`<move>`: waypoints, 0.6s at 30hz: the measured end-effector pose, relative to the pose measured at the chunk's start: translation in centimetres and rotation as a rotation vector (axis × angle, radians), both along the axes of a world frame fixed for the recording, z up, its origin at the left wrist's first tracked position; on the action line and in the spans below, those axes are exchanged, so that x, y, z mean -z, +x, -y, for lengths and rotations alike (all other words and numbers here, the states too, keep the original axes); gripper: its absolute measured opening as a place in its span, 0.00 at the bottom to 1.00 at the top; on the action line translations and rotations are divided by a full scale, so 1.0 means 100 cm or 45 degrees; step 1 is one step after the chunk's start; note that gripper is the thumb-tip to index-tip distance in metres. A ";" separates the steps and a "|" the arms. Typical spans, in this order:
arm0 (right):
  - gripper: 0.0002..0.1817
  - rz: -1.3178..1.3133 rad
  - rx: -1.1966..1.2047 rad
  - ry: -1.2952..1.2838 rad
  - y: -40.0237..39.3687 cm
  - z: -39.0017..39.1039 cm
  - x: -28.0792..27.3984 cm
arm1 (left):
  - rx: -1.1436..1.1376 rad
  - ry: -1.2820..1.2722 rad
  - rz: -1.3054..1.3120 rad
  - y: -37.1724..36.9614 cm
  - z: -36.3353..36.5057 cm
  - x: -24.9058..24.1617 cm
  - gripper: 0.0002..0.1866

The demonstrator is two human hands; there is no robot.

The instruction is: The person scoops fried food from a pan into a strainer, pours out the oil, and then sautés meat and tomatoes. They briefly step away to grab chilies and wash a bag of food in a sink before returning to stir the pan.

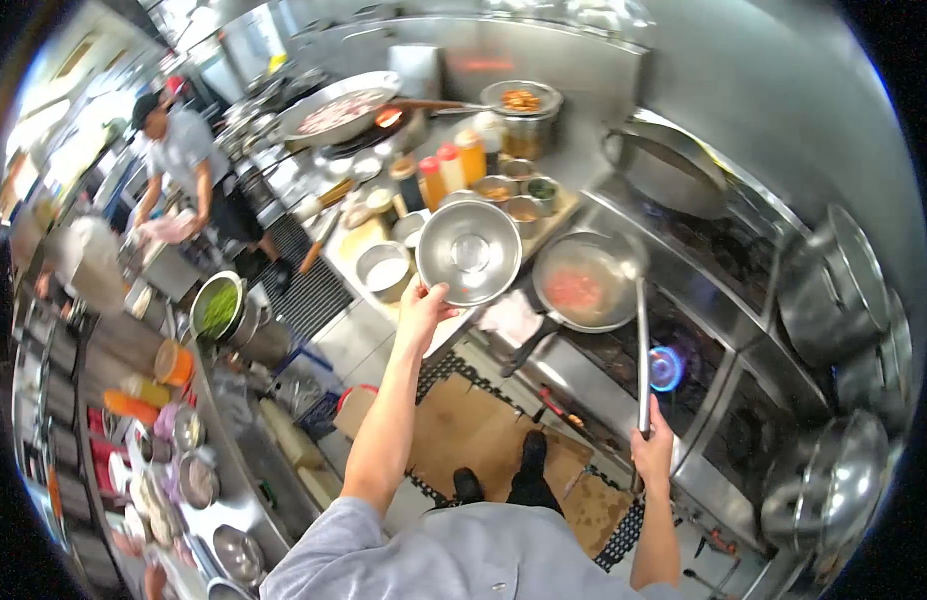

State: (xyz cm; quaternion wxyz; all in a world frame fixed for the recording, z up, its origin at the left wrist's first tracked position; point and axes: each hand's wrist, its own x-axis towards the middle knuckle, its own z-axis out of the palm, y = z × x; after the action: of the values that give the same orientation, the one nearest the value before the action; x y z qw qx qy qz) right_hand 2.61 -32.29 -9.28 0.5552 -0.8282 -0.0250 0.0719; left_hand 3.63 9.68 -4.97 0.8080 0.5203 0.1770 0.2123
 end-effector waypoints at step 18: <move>0.04 0.382 -0.738 -0.483 0.139 0.018 0.075 | -1.797 -0.171 -0.174 -0.485 0.018 0.046 0.12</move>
State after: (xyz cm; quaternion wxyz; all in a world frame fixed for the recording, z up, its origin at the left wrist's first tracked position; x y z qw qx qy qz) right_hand 16.51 -34.08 -16.76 0.3388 -0.8761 -0.3257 0.1074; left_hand -44.89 7.89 -9.54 0.4952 0.2428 0.5346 0.6403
